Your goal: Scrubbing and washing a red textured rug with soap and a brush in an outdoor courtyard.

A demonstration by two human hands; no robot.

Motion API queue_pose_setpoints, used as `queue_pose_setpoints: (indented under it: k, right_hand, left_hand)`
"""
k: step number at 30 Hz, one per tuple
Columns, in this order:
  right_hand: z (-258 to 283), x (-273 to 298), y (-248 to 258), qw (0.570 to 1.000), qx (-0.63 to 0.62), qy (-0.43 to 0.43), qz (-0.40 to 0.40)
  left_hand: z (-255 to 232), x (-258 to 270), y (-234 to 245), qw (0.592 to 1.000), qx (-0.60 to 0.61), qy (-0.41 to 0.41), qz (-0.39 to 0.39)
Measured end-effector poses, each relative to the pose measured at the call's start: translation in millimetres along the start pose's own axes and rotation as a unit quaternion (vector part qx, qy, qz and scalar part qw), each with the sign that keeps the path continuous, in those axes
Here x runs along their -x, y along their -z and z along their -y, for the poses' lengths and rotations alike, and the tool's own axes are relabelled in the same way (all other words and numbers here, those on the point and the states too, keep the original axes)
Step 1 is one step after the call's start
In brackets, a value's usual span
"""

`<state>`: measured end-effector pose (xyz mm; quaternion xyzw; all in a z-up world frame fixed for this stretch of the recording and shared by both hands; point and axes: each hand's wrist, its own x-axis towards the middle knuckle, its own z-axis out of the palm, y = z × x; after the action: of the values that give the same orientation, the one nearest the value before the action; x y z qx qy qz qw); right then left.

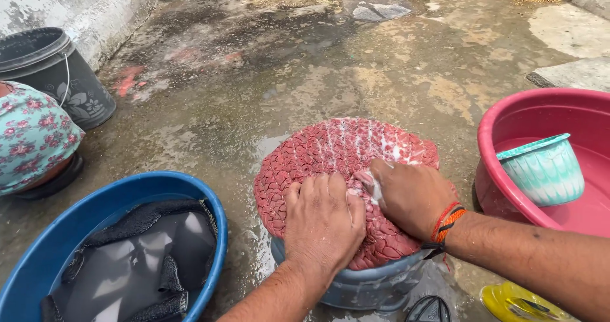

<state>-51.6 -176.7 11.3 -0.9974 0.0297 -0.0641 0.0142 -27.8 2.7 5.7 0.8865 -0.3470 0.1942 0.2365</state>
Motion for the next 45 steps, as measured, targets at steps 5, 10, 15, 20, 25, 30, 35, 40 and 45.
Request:
queue_pose_setpoints:
  k: [5,10,15,20,25,30,35,40,45]
  right_hand:
    - [8,-11,18,0.998,-0.011,-0.009,0.056]
    - [3,-24,11,0.993,0.022,0.0,0.119]
    - [2,-15,-1,0.998,0.022,0.04,0.048]
    - [18,31,21,0.999,-0.044,0.022,-0.021]
    - [4,55,2,0.945,0.043,0.225,-0.235]
    - [15,33,20,0.989,0.0,0.148,0.016]
    - [5,9,8,0.995,-0.036,0.083,0.042]
    - [0,0,41,0.983,-0.166,0.073,-0.001]
    - [-14,61,46,0.948,-0.242,0.206,-0.021]
  left_hand:
    - [8,-26,-4,0.998,-0.006,0.047,0.047]
    - [22,-43,-17,0.997,-0.018,-0.008,0.069]
    - [14,-36,-5,0.996,-0.046,0.021,0.074]
    - [6,-2,4,0.996,-0.009,0.054,0.065]
    - [16,30,10,0.985,-0.068,-0.129,-0.096]
    - [12,9,19,0.989,0.004,-0.066,0.134]
    - [25,-19,-3,0.995,-0.001,-0.051,0.089]
    - [22,-36,21,0.993,-0.023,-0.085,0.074]
    - [11,-12,77,0.974,0.052,-0.115,0.19]
